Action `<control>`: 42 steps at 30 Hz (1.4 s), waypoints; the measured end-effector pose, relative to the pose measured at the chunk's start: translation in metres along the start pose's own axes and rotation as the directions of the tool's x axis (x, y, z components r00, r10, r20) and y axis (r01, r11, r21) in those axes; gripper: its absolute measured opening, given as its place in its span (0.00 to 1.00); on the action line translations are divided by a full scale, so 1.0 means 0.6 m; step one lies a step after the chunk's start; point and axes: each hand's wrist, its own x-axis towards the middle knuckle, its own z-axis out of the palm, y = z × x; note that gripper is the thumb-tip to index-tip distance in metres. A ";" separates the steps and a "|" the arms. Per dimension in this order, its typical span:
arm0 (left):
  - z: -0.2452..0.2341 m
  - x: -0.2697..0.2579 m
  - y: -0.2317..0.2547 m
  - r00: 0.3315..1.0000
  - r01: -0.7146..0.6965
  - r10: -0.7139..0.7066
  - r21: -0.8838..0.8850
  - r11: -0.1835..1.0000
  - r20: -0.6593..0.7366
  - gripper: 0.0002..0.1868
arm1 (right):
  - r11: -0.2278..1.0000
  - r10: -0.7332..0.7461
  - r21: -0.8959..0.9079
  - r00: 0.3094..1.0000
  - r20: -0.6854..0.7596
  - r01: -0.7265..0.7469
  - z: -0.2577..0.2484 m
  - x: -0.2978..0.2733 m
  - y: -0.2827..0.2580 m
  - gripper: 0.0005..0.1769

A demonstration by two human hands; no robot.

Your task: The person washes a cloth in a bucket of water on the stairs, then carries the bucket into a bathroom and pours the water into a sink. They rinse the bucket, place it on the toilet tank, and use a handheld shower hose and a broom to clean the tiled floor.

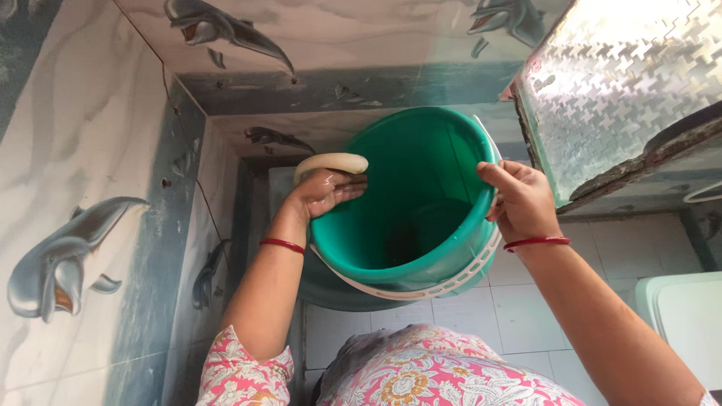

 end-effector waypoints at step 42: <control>0.032 -0.009 -0.013 0.952 -0.180 0.247 0.322 0.929 -0.181 0.27 | 0.490 -0.020 -0.868 0.997 0.073 0.074 -0.023 0.002 -0.094 0.36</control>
